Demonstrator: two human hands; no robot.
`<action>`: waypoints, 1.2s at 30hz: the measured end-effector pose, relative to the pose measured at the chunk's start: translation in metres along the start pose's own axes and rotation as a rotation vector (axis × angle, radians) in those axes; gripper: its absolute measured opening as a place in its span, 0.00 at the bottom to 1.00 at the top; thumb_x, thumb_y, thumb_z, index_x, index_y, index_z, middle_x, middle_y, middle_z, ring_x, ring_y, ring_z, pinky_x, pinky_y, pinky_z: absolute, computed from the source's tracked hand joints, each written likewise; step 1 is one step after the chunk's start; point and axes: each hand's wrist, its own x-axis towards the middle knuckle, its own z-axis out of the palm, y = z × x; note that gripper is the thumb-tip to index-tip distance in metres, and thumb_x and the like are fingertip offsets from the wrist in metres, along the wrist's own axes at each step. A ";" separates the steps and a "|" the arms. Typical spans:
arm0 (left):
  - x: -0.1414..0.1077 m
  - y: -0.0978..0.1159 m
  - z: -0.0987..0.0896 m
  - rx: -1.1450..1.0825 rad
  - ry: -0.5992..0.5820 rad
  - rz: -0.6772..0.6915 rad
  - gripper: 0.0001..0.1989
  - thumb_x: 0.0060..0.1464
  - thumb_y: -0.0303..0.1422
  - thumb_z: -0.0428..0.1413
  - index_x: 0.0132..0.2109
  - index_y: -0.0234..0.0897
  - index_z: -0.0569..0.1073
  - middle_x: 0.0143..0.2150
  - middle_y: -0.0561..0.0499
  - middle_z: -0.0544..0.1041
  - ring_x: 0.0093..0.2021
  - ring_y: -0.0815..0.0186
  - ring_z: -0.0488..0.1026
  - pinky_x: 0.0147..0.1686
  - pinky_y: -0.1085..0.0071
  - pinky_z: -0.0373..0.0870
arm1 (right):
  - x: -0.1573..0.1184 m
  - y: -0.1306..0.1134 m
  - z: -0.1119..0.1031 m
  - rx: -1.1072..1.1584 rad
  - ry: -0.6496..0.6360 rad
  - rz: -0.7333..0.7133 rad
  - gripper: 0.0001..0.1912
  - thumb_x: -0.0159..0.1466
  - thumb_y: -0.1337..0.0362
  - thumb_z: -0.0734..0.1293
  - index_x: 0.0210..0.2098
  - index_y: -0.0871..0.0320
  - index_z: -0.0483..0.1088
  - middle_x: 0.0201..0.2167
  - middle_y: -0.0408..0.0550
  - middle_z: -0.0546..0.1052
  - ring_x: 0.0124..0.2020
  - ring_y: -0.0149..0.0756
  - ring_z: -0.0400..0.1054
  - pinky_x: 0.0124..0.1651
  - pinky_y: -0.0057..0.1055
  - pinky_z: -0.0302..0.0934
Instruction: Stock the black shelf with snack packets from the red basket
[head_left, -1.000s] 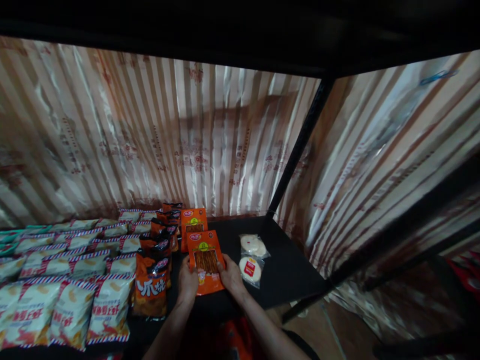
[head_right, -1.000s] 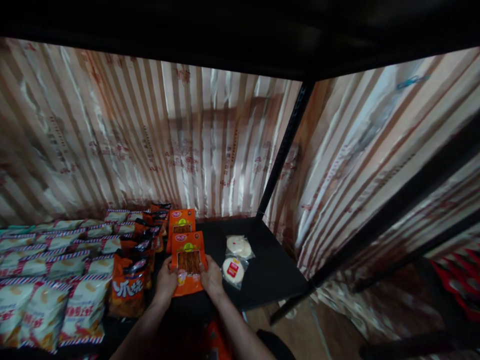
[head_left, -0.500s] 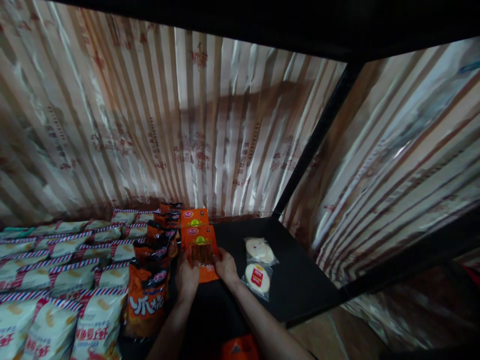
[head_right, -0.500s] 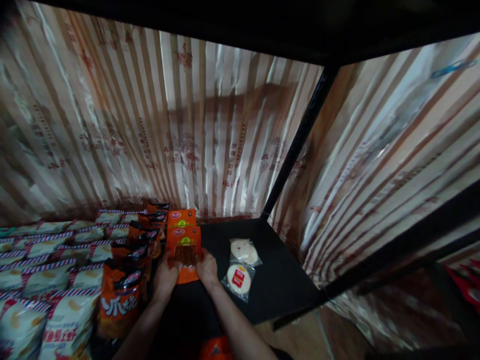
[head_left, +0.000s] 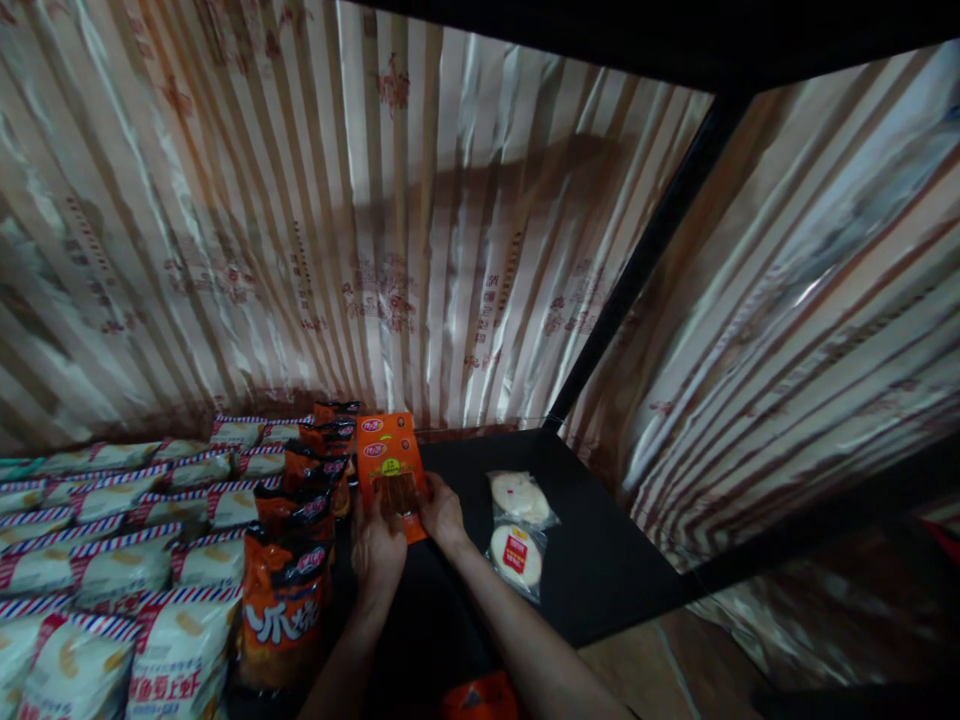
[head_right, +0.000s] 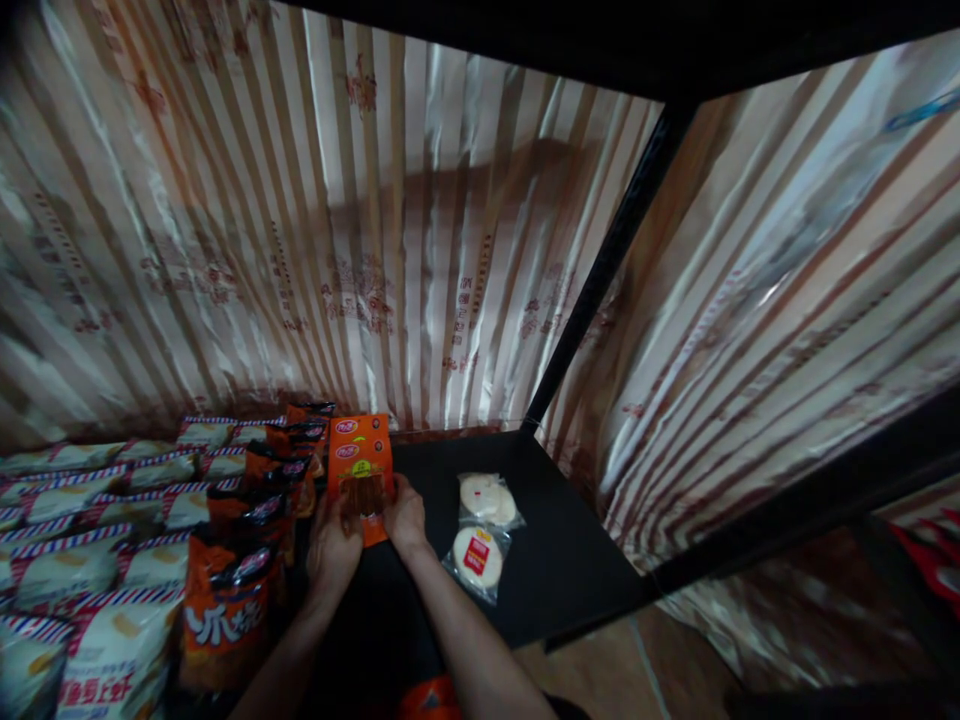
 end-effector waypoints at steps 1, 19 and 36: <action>0.000 -0.001 0.001 0.019 0.011 0.021 0.20 0.52 0.29 0.47 0.51 0.31 0.70 0.59 0.40 0.64 0.60 0.57 0.60 0.57 0.65 0.58 | 0.001 -0.001 0.001 0.000 0.003 -0.005 0.19 0.60 0.70 0.60 0.51 0.59 0.65 0.43 0.50 0.77 0.43 0.34 0.72 0.43 0.23 0.60; -0.004 -0.010 0.019 0.178 0.046 0.262 0.20 0.51 0.28 0.46 0.49 0.29 0.73 0.55 0.39 0.69 0.59 0.53 0.61 0.58 0.56 0.55 | 0.020 0.004 0.017 0.017 0.096 -0.101 0.19 0.59 0.72 0.59 0.48 0.58 0.69 0.44 0.49 0.76 0.45 0.33 0.71 0.45 0.23 0.62; -0.003 -0.014 0.021 0.146 0.011 0.329 0.18 0.51 0.27 0.45 0.47 0.30 0.73 0.55 0.41 0.70 0.61 0.56 0.57 0.61 0.57 0.52 | 0.015 -0.004 0.014 -0.153 0.051 -0.083 0.17 0.62 0.68 0.58 0.50 0.58 0.68 0.44 0.52 0.76 0.44 0.34 0.70 0.45 0.23 0.60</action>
